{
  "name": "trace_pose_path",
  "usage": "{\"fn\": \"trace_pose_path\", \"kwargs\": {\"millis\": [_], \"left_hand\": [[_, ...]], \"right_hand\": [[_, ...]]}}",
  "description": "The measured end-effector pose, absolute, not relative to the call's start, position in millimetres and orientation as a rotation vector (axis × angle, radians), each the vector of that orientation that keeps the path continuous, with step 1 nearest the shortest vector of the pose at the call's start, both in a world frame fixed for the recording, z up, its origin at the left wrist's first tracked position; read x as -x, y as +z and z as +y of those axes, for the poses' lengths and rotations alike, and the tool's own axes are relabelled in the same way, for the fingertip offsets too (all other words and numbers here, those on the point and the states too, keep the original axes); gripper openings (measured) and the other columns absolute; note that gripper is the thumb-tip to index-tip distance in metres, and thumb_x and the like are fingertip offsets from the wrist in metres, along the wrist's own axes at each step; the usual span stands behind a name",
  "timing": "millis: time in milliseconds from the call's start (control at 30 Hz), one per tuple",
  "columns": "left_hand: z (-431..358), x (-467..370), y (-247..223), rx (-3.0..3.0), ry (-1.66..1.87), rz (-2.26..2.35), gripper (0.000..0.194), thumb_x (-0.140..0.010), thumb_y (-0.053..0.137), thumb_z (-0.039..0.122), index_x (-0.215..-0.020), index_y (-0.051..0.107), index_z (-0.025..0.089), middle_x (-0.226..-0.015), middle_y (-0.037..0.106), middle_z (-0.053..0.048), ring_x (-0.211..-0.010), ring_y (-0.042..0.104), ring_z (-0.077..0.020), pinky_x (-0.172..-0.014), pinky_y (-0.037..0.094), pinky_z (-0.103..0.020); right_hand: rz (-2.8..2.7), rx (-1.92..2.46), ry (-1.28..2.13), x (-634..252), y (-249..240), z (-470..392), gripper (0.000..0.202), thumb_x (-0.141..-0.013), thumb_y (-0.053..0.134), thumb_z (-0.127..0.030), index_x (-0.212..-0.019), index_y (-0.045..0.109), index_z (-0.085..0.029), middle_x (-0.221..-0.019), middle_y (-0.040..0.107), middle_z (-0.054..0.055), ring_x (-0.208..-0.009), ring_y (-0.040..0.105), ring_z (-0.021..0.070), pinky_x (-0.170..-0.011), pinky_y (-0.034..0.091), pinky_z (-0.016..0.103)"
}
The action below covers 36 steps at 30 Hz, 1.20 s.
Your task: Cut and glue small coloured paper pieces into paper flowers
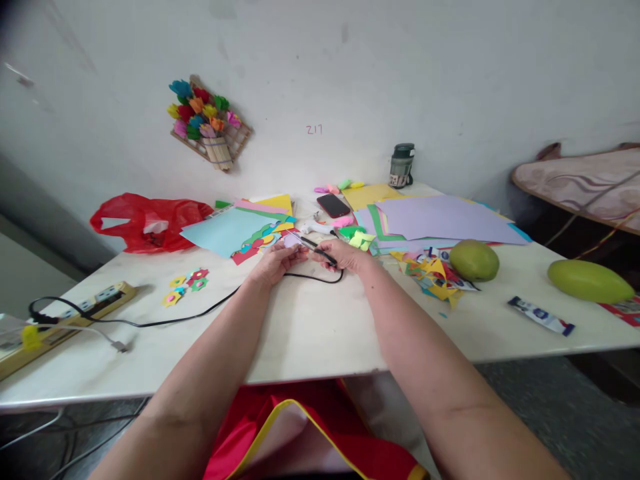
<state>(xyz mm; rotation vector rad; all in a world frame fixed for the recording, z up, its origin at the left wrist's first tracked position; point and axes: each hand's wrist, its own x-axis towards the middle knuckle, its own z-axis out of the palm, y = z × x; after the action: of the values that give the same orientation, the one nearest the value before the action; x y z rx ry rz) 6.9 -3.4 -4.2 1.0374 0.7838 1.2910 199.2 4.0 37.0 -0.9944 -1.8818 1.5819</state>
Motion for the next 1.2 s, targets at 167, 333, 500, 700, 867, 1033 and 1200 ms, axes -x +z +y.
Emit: {"fn": "trace_pose_path", "kwargs": {"millis": [167,333,500,700,867,1033,1200], "left_hand": [[-3.5,-6.4,-5.2,-1.053,1.281,0.770,0.015,-0.070,0.069,0.017,-0.083,0.066,0.010,-0.081,0.071,-0.007,-0.068,0.068,-0.0143,-0.073,0.054,-0.026],[-5.1,-7.2,-4.2,-1.037,1.282,0.781,0.015,-0.070,0.069,0.016,-0.083,0.065,0.010,-0.081,0.071,-0.007,-0.068,0.068,-0.0143,-0.077,0.054,-0.029],[-6.2,-8.4,-1.7,-1.046,1.276,0.799,0.013,-0.071,0.069,0.016,-0.082,0.064,0.010,-0.078,0.070,-0.007,-0.067,0.067,-0.0142,-0.078,0.054,-0.031],[-6.4,-9.4,-1.7,-1.037,1.272,0.800,0.009,-0.072,0.068,0.015,-0.078,0.065,0.009,-0.073,0.069,-0.008,-0.066,0.066,-0.0150,-0.081,0.055,-0.035],[-5.4,-9.7,-2.2,-1.029,1.244,0.821,0.011,-0.071,0.069,0.016,-0.077,0.064,0.009,-0.069,0.067,-0.007,-0.064,0.065,-0.0140,-0.081,0.055,-0.036],[-5.1,-10.1,-1.2,-1.000,1.323,0.847,0.015,-0.071,0.070,0.022,-0.079,0.062,0.013,-0.072,0.066,-0.004,-0.065,0.064,-0.0138,-0.078,0.055,-0.035],[-5.5,-9.5,-2.0,-1.090,1.329,0.834,0.021,-0.069,0.074,0.027,-0.077,0.060,0.013,-0.069,0.063,-0.001,-0.064,0.062,-0.0123,-0.078,0.054,-0.033]], "right_hand": [[-1.897,0.960,1.581,-199.0,34.6,5.6,0.022,-0.074,0.058,-0.032,-0.063,0.046,-0.017,-0.047,0.046,-0.005,-0.036,0.039,0.0047,-0.031,0.024,0.017],[-1.932,0.944,1.533,-199.0,27.9,10.7,0.027,-0.073,0.063,-0.038,-0.065,0.049,-0.017,-0.047,0.046,-0.006,-0.035,0.038,0.0040,-0.031,0.024,0.017],[-1.933,0.937,1.524,-198.7,27.5,11.4,0.026,-0.076,0.061,-0.036,-0.064,0.048,-0.017,-0.048,0.046,-0.005,-0.036,0.039,0.0038,-0.031,0.025,0.016],[-1.916,0.958,1.548,-197.7,28.8,10.8,0.021,-0.076,0.060,-0.034,-0.067,0.051,-0.016,-0.047,0.044,-0.006,-0.036,0.038,0.0044,-0.031,0.026,0.016],[-1.918,0.932,1.562,-199.6,24.7,14.5,0.023,-0.075,0.060,-0.035,-0.065,0.049,-0.017,-0.048,0.045,-0.006,-0.037,0.038,0.0045,-0.034,0.029,0.017],[-1.905,0.882,1.613,-201.2,20.1,19.7,0.024,-0.074,0.056,-0.038,-0.063,0.048,-0.018,-0.048,0.045,-0.005,-0.038,0.038,0.0052,-0.036,0.030,0.018],[-1.903,0.907,1.637,-201.3,22.6,17.9,0.024,-0.071,0.060,-0.038,-0.065,0.047,-0.019,-0.046,0.042,-0.006,-0.038,0.038,0.0057,-0.036,0.028,0.018]]}}
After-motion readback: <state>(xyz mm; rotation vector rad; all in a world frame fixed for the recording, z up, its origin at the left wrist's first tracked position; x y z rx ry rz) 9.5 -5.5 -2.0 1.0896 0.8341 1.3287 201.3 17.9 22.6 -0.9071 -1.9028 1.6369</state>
